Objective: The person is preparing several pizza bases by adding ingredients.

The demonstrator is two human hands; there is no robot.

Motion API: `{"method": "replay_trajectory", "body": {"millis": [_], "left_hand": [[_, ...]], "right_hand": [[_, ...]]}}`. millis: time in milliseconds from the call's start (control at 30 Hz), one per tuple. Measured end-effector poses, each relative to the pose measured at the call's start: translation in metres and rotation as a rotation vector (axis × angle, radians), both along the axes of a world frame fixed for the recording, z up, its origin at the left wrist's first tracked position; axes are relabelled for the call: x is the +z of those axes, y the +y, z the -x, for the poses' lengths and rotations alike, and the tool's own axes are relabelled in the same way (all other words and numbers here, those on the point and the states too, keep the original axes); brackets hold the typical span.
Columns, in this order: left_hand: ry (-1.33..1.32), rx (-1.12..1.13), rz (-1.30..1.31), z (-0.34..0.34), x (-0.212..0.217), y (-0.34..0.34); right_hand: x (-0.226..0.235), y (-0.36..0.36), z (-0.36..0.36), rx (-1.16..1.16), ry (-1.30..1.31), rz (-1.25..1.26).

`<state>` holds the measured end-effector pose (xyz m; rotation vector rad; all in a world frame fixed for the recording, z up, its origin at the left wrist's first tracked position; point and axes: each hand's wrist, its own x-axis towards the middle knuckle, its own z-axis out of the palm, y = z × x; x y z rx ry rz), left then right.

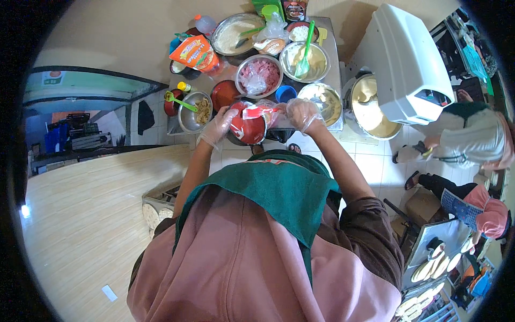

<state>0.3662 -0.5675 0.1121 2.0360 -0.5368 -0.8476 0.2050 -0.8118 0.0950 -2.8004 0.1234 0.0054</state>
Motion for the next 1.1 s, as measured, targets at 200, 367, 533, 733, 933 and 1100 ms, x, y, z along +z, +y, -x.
{"method": "replay_trajectory", "body": {"millis": [200,367,533,733,933,1100], "left_hand": [[0.003,-0.030,-0.068,-0.001,0.009,0.009],[0.126,0.018,-0.009,-0.001,-0.005,0.016],[-0.027,-0.244,-0.016,-0.015,-0.045,0.028],[-0.068,-0.288,-0.018,-0.022,-0.044,0.027],[-0.272,-0.316,0.062,-0.020,-0.022,0.036],[-0.186,-0.018,0.012,0.006,0.015,0.019]], "right_hand": [[-0.028,0.006,0.015,-0.105,-0.127,-0.238],[-0.059,0.009,0.040,-0.256,0.184,-1.044],[-0.136,0.022,0.044,0.046,-0.104,-0.620],[-0.106,0.002,0.051,-0.336,0.187,-1.002],[-0.053,-0.010,0.052,-0.253,0.166,-0.543],[0.007,0.034,0.037,-0.118,-0.107,-0.265]]}}
